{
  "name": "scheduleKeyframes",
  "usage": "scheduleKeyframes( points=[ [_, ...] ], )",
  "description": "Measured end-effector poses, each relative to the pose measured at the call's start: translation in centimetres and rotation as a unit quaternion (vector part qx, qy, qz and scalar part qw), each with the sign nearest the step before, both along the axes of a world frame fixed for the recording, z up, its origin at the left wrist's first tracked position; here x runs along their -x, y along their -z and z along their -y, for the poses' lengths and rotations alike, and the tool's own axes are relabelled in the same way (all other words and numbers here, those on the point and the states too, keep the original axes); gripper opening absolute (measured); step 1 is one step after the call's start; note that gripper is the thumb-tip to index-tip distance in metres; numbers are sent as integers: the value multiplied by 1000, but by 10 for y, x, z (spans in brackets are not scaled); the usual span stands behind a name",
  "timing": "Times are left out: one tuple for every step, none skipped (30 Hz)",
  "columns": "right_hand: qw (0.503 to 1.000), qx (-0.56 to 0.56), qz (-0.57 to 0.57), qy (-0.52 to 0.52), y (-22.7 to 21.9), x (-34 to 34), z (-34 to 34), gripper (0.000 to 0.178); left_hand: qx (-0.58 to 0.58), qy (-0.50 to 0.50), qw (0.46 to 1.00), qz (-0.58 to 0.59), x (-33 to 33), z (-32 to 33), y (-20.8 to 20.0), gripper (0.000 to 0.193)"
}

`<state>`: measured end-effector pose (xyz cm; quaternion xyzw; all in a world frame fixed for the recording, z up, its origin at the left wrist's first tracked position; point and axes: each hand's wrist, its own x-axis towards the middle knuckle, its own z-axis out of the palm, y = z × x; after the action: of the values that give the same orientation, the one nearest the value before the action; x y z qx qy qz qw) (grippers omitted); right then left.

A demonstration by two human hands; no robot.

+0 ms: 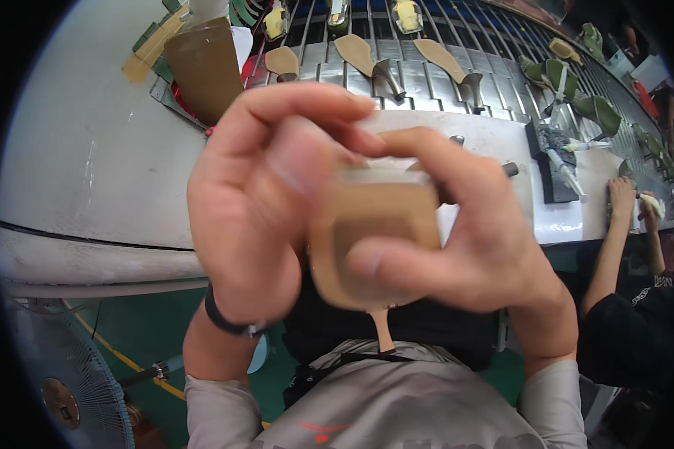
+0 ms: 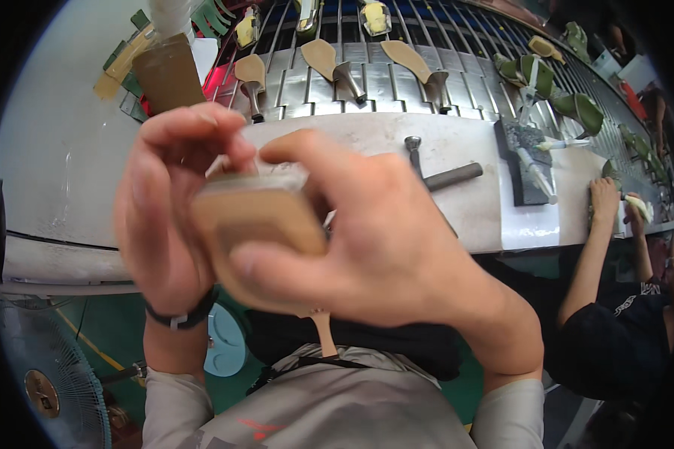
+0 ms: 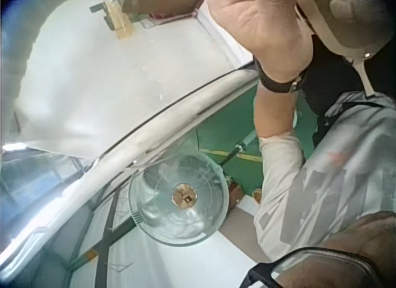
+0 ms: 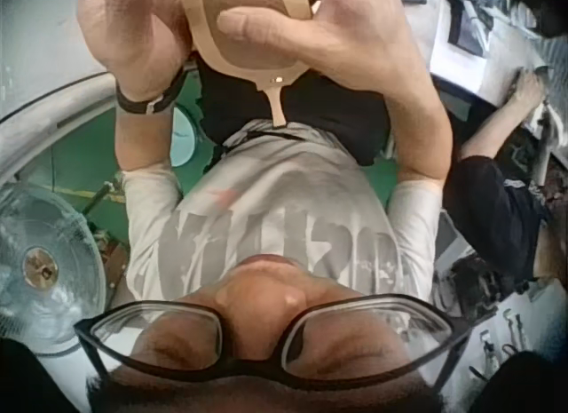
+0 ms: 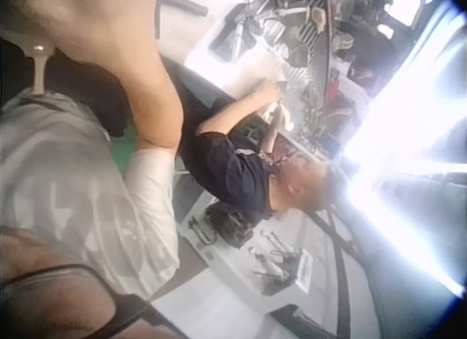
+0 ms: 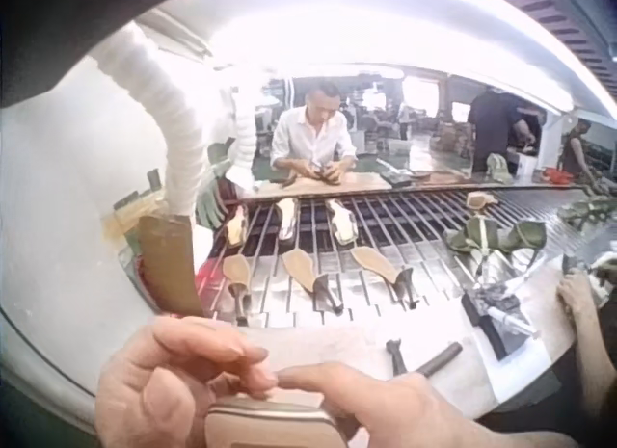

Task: The person assembles high-heeled shoes by picking shoe lasts and soles from a conveyor, pressing the soles onto the shoe uppers by hand, and hammering the edges with a hammer.

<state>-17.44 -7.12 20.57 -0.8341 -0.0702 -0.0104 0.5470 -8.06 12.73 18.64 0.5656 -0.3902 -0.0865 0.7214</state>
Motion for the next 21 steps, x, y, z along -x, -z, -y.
scheduleKeyframes(
  points=[
    [996, -65, 22, 56, 10, 3, 5, 66, 37, 6, 998, -48, -17, 0, 15, 56],
    [986, -133, 6, 97, 14, 3, 10, 58, 71, 6, 993, -95, -27, -4, 38, 59],
    [979, -130, 39, 153, 28, 5, 30, 52, 54, -1, 985, -164, -28, -7, 62, 59],
    [958, -197, 32, 206, 39, 13, 42, 47, 35, -6, 972, -232, -26, -9, 88, 59],
    [932, -266, 25, 244, 62, 23, 58, 44, 49, 4, 952, -304, -16, -11, 121, 59],
    [903, -337, 1, 269, 83, 37, 65, 43, 59, 10, 926, -372, -1, -16, 146, 59],
    [878, -385, -10, 284, 107, 52, 61, 52, 54, -68, 941, -326, 22, -9, 160, 59],
    [849, -440, -56, 288, 113, 68, 41, 51, 45, -154, 946, -281, 42, 0, 168, 60],
    [829, -460, -65, 312, 128, 84, 26, 53, 26, -200, 962, -185, 46, 9, 163, 60],
    [821, -465, -34, 329, 141, 98, 10, 55, -2, -238, 956, -169, 40, 8, 164, 59],
    [818, -486, -66, 300, 140, 107, -2, 57, 5, -217, 961, -172, 25, 4, 162, 61],
    [805, -530, -129, 232, 147, 118, 5, 48, 14, -194, 965, -174, 7, 2, 156, 63],
    [866, -416, -150, 233, 151, 119, 7, 48, -9, -183, 973, -143, -9, -2, 144, 71],
    [913, -292, -166, 230, 156, 121, 8, 49, 14, -147, 977, -153, -21, 1, 140, 78],
    [914, -294, -166, 227, 152, 114, 10, 49, 2, -123, 987, -100, -26, 1, 133, 73],
    [977, -69, -51, 195, 141, 103, 11, 52, -9, -96, 994, -50, -29, 1, 129, 67],
    [973, 159, 68, 151, 127, 90, 13, 57, -11, -63, 997, 31, -34, 6, 132, 65],
    [978, 122, 56, 159, 112, 79, 7, 67, -29, -66, 994, 85, -29, 10, 126, 67],
    [983, 89, 53, 148, 84, 63, -3, 68, -46, -68, 989, 120, -27, 11, 122, 70],
    [987, 82, 81, 115, 70, 47, -5, 74, -59, -67, 984, 156, -27, 13, 120, 73],
    [985, 88, 118, 90, 61, 29, -9, 72, -58, -67, 984, 155, -26, 15, 121, 73]
  ],
)
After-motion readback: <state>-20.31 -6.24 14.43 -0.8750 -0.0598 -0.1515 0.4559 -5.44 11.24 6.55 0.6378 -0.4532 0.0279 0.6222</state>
